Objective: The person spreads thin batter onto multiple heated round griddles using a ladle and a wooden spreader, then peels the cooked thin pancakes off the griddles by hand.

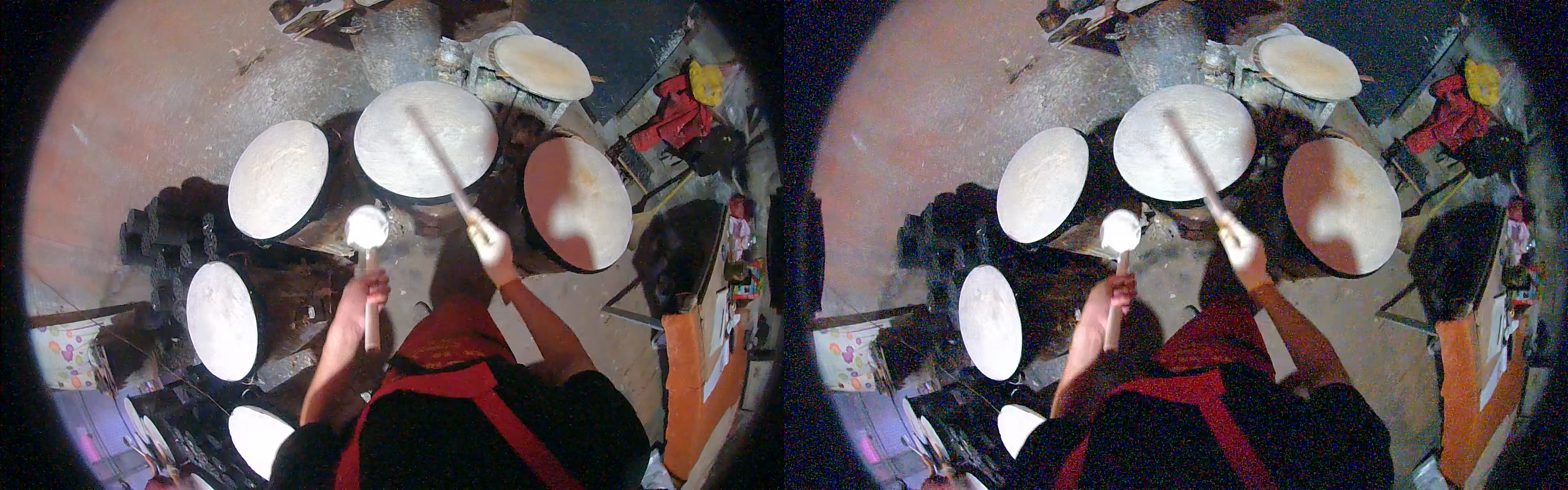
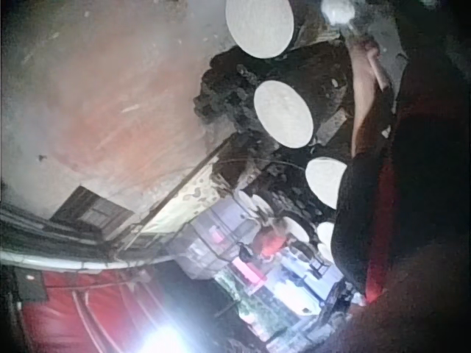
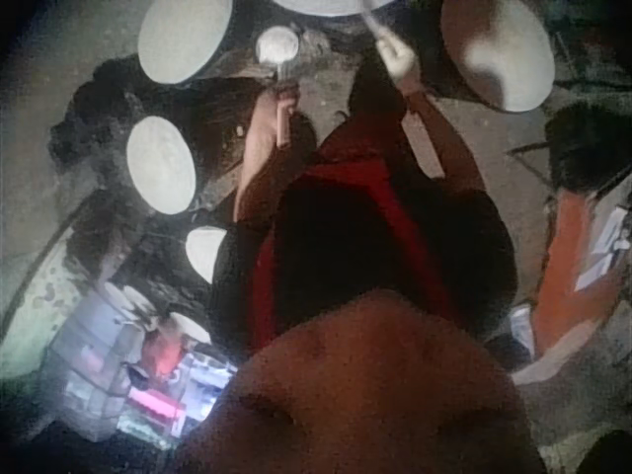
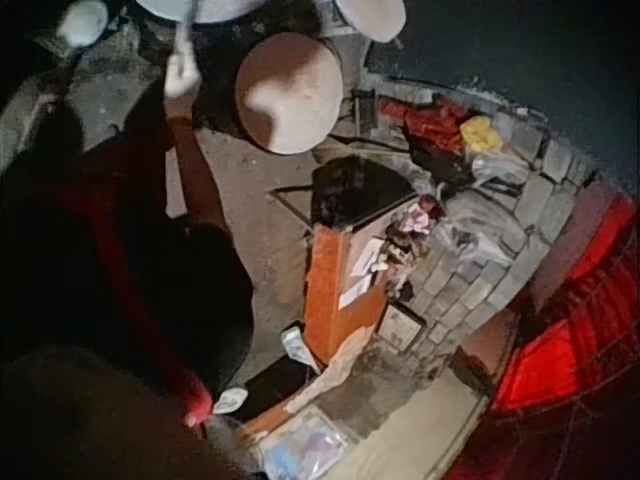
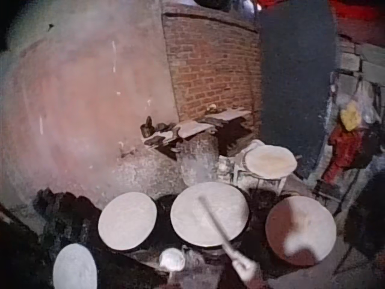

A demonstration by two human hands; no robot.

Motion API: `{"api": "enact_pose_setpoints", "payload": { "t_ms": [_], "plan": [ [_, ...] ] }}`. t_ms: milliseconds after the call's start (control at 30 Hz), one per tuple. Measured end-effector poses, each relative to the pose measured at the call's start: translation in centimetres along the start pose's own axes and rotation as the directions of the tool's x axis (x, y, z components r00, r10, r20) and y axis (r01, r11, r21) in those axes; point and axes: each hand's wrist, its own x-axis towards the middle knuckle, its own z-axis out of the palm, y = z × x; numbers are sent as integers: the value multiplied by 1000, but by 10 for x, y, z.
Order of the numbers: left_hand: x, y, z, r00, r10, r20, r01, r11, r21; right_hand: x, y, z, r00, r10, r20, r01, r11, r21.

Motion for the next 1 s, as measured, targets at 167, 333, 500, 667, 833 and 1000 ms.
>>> {"api": "enact_pose_setpoints", "payload": {
  "t_ms": [167,333,500,667,833,1000],
  "plan": [
    [-20,-54,-50,966,202,-159,-156,952,263,-15,9,25,999,0,43,12,962,-273],
    [-13,-78,-42,965,101,-241,-40,969,243,-77,-58,39,909,149,389,-8,939,-343],
    [43,-112,-33,925,331,-185,-249,898,363,-83,-90,34,707,131,695,224,891,-395],
    [10,-117,75,955,184,-230,-148,975,167,-10,16,-53,726,-627,282,658,753,-21],
    [35,-138,74,996,69,-61,-82,965,-250,114,63,-268,931,-325,163,359,752,-552],
    [24,-173,136,992,124,20,-103,891,-442,151,119,-374,959,-232,-159,-26,492,-870]
  ]
}}
